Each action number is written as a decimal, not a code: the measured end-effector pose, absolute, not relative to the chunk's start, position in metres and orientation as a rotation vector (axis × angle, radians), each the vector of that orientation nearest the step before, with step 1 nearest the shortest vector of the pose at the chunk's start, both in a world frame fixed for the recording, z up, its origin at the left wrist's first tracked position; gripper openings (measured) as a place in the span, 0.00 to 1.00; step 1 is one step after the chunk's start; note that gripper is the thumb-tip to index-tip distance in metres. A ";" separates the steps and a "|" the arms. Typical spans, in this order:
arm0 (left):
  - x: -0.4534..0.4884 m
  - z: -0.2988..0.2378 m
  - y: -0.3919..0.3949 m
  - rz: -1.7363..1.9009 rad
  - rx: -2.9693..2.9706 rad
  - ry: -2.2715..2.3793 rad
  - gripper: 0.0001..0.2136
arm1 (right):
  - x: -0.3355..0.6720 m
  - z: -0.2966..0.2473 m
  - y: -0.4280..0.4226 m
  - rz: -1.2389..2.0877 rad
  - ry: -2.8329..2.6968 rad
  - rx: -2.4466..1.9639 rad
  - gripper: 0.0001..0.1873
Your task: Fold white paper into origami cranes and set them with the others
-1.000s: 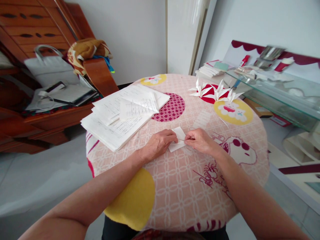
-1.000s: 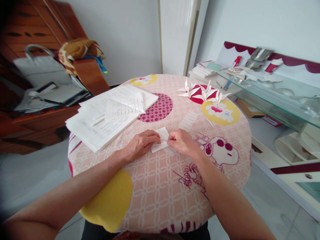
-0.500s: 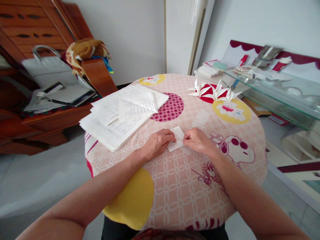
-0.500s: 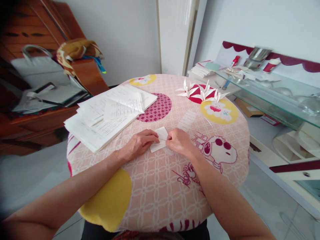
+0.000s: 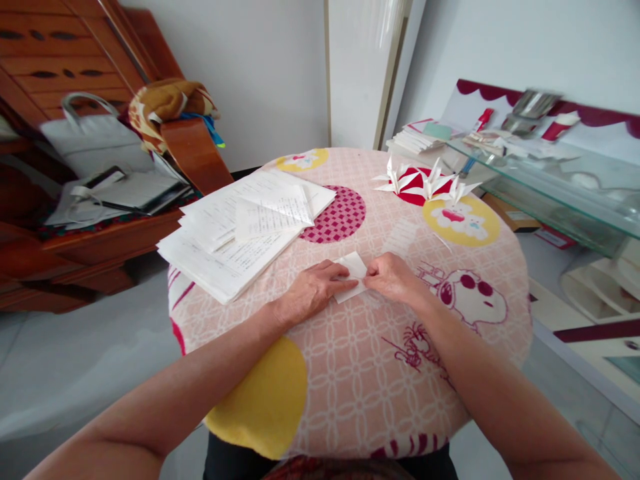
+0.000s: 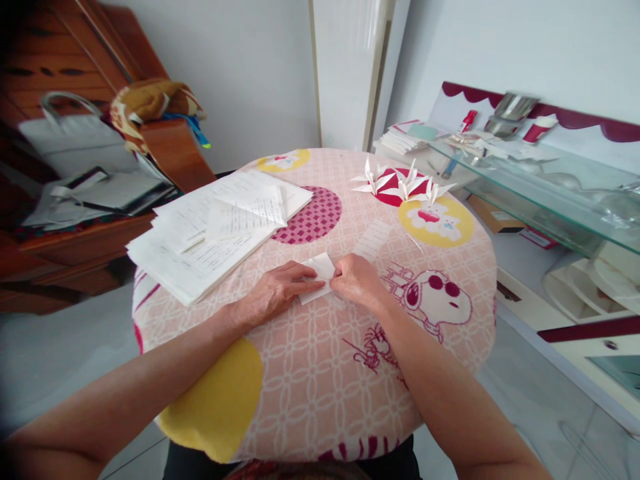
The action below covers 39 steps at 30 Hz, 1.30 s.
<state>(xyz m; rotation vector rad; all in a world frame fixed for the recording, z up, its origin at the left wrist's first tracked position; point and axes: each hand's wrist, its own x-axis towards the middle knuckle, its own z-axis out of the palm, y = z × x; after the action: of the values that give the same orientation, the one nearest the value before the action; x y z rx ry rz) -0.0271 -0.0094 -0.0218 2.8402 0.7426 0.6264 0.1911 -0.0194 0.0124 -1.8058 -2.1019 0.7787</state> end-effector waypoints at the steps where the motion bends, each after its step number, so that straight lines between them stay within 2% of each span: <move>1: -0.027 -0.022 -0.009 0.617 2.844 0.745 0.17 | 0.192 0.013 -0.020 0.809 -2.084 -1.807 0.07; 7: -0.028 -0.025 -0.008 0.597 2.877 0.746 0.18 | 0.211 0.012 -0.021 1.245 -1.769 -1.755 0.09; 10: -0.028 -0.024 -0.008 0.597 2.887 0.733 0.18 | 0.215 0.012 -0.022 1.303 -1.665 -1.732 0.10; 23: -0.027 -0.023 -0.009 0.611 2.862 0.737 0.18 | 0.206 0.012 -0.025 1.057 -1.942 -1.785 0.09; 31: -0.027 -0.022 -0.008 0.596 2.897 0.714 0.18 | 0.191 0.013 -0.027 0.567 -2.115 -1.870 0.11; 39: -0.028 -0.020 -0.008 0.582 2.895 0.697 0.18 | 0.196 0.012 -0.024 0.720 -2.042 -1.894 0.05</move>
<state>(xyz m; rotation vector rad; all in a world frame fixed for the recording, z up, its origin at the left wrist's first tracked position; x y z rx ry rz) -0.0278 -0.0081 -0.0204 2.8952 0.6966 0.5815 0.1958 -0.0237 0.0125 -1.8939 -2.0421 0.7205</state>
